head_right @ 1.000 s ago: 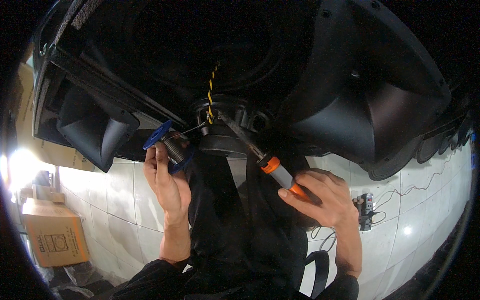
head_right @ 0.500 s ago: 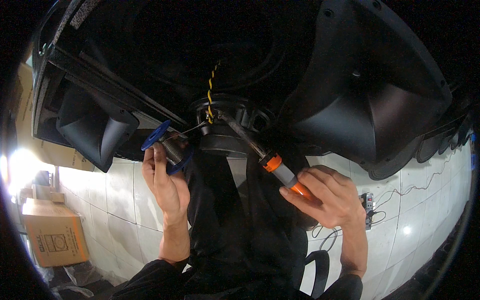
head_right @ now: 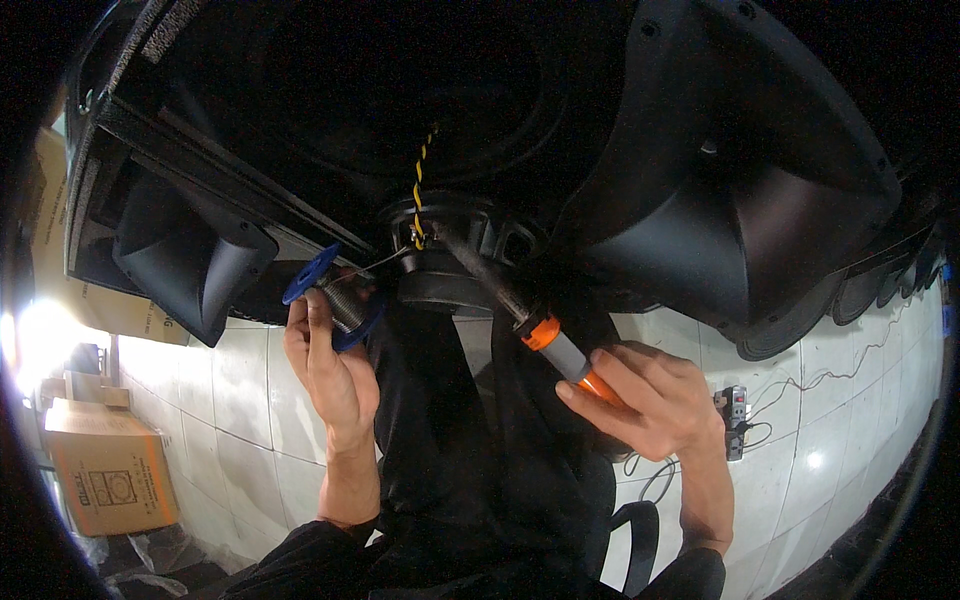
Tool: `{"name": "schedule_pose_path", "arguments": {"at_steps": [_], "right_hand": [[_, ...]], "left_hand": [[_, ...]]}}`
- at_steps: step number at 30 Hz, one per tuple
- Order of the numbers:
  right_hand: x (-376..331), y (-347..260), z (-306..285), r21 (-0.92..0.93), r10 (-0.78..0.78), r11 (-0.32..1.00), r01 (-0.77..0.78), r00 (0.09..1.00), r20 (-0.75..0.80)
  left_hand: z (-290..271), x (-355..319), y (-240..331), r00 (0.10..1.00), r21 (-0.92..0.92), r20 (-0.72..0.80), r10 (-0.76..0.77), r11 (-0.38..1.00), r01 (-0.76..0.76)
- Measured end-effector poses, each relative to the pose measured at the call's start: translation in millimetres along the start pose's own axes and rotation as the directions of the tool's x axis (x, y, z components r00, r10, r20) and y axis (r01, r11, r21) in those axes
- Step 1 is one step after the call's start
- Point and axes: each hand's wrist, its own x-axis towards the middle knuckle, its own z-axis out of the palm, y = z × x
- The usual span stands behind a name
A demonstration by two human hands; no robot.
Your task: The person assembles a speaker by soldering wires to a small driver, connecting a yellow-and-black twisted wire, and installing the driver into a large black enclosure. They then attach a larger woofer and connect red and black wires to its terminals.
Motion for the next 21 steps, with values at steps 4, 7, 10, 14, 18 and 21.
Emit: {"name": "schedule_pose_path", "arguments": {"at_steps": [4,7,10,14,18,21], "right_hand": [[1,-3,-2,0.049,0.038,0.998,-0.036,0.999,-0.039],[0,-5,-5,0.020,0.088,0.996,-0.087,0.996,-0.030],[-7,-21,-13,0.039,0.230,0.973,-0.228,0.972,-0.043],[-12,-34,-16,0.201,0.389,0.907,-0.370,0.919,-0.062],[-31,-34,-12,0.293,0.451,0.872,-0.391,0.876,-0.173],[-31,-39,-17,0.300,0.468,0.862,-0.408,0.868,-0.167]], "left_hand": [[0,-2,1,0.999,-0.014,-0.038,-0.016,1.000,0.016],[-2,-2,3,0.999,-0.013,-0.046,-0.023,1.000,0.023],[-5,-2,3,0.998,-0.004,-0.054,-0.020,1.000,0.020],[-3,-2,5,0.998,-0.054,-0.050,-0.043,0.998,0.040],[-1,-2,4,0.998,-0.081,-0.054,-0.040,0.996,0.036],[-3,-3,4,0.996,-0.093,-0.076,-0.038,0.995,0.030]]}}
